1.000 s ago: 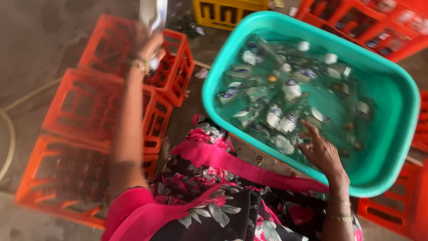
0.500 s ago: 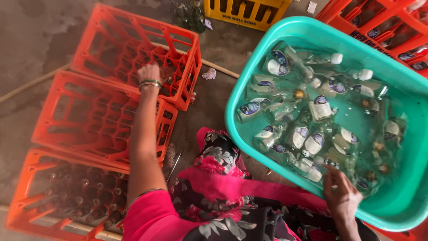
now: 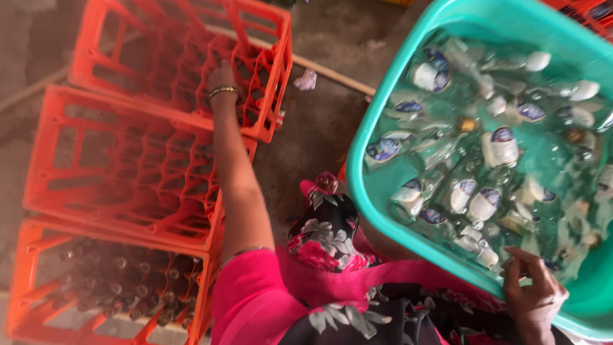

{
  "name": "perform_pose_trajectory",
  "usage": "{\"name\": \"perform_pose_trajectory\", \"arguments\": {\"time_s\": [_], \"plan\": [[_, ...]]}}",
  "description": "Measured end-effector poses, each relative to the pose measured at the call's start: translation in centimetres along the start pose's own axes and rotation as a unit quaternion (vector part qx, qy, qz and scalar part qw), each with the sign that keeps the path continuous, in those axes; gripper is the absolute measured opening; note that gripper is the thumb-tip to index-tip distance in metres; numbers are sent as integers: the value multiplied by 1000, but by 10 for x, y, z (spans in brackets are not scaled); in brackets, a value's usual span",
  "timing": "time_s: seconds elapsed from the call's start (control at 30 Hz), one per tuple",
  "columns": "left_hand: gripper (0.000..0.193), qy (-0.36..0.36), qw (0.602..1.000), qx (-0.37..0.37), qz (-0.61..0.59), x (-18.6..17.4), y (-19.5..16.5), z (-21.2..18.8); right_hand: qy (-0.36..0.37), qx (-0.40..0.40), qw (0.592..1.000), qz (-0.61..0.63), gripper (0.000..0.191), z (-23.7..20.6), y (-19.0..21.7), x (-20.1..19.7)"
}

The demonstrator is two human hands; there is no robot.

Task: The person washes glass bottles by hand in a green tub filled with water. They pick up each bottle, rinse it, and place it into an orange crate. The process is repeated for multiple bottles.

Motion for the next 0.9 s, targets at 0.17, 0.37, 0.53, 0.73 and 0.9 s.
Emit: {"name": "perform_pose_trajectory", "arguments": {"time_s": [0.17,0.37,0.53,0.73,0.9], "plan": [[5,41,999,-18,-27,38,9,-5,6,-4,1000,-18,11,-7,-13,0],[23,-29,987,123,-103,-90,35,-49,4,-16,1000,-1,10,-13,-18,0],[20,-68,985,145,-58,-241,66,-187,10,-12,1000,9,12,-14,-16,0],[28,-30,998,61,0,-201,87,-208,-24,-50,998,-33,10,-11,-24,2],[27,-108,991,20,-80,-122,127,-199,-33,-60,998,-9,8,-10,-21,5]]}}
Point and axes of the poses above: each hand's wrist, its own z-axis towards the middle knuckle, its own x-axis out of the palm, y = z × x, the point moved 7 cm from there along z, towards the middle knuckle, and after that the axes turned 3 degrees about z, right-handed, at the moved point
